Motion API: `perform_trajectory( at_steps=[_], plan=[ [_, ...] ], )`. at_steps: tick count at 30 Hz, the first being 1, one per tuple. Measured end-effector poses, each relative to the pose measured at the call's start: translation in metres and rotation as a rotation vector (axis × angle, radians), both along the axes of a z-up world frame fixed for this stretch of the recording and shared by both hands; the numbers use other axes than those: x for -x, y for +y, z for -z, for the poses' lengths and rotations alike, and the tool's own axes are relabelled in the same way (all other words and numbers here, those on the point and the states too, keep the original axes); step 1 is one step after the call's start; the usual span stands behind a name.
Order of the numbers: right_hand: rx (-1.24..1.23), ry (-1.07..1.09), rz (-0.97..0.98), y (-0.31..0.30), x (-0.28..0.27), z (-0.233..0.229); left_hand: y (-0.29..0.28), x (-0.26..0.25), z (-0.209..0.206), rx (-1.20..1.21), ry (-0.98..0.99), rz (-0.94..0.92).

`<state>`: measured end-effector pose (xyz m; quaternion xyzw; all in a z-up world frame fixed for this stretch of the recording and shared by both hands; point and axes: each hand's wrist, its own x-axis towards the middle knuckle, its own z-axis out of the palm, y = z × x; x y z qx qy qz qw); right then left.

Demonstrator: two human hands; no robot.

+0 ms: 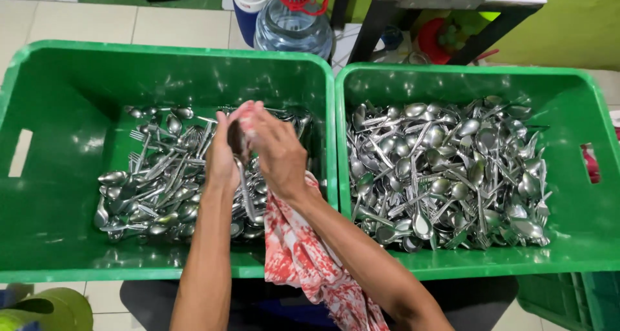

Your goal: Polishing spoons and forks using a cloth and sorting them within crates.

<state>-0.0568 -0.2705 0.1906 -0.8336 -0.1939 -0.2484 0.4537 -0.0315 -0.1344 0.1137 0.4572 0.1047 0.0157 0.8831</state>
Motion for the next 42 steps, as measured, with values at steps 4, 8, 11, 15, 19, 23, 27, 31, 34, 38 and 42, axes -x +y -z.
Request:
perform_trajectory(
  at_steps=[4,8,11,15,19,23,27,31,34,38,42],
  plan=[
    [0.192,-0.015,-0.077,0.008,-0.001,0.023,-0.025,0.002,-0.037,0.13,-0.099,0.101],
    [0.158,0.065,-0.284,0.009,-0.002,0.058,-0.013,-0.008,-0.02,0.057,-0.016,-0.184],
    [0.127,0.139,-0.398,0.01,0.011,0.079,0.014,-0.019,0.01,0.002,0.126,-0.448],
    [0.39,0.059,-0.447,0.006,0.034,0.039,0.051,-0.029,0.039,-0.061,0.241,-0.698],
    [0.481,-0.084,-0.332,0.008,0.04,0.036,0.061,-0.03,0.034,-0.05,0.295,-0.766],
    [0.006,0.564,-0.422,-0.008,0.035,0.016,0.056,-0.027,0.012,0.455,0.178,-0.481],
    [-0.034,0.792,-0.323,-0.012,0.034,0.011,0.059,-0.01,-0.004,0.334,0.076,-0.314],
    [-0.097,0.316,-0.214,0.0,0.016,0.027,0.023,-0.015,-0.003,-0.075,0.196,-0.428],
    [0.133,0.035,-0.3,0.014,0.029,0.046,0.014,-0.026,0.008,-0.196,0.165,-0.394],
    [0.514,0.33,-0.441,0.003,0.034,0.069,0.093,-0.029,0.045,-0.209,0.343,-0.762],
    [0.788,0.609,-0.611,0.002,0.037,0.09,0.12,-0.007,0.024,0.275,0.105,-0.974]
  ],
)
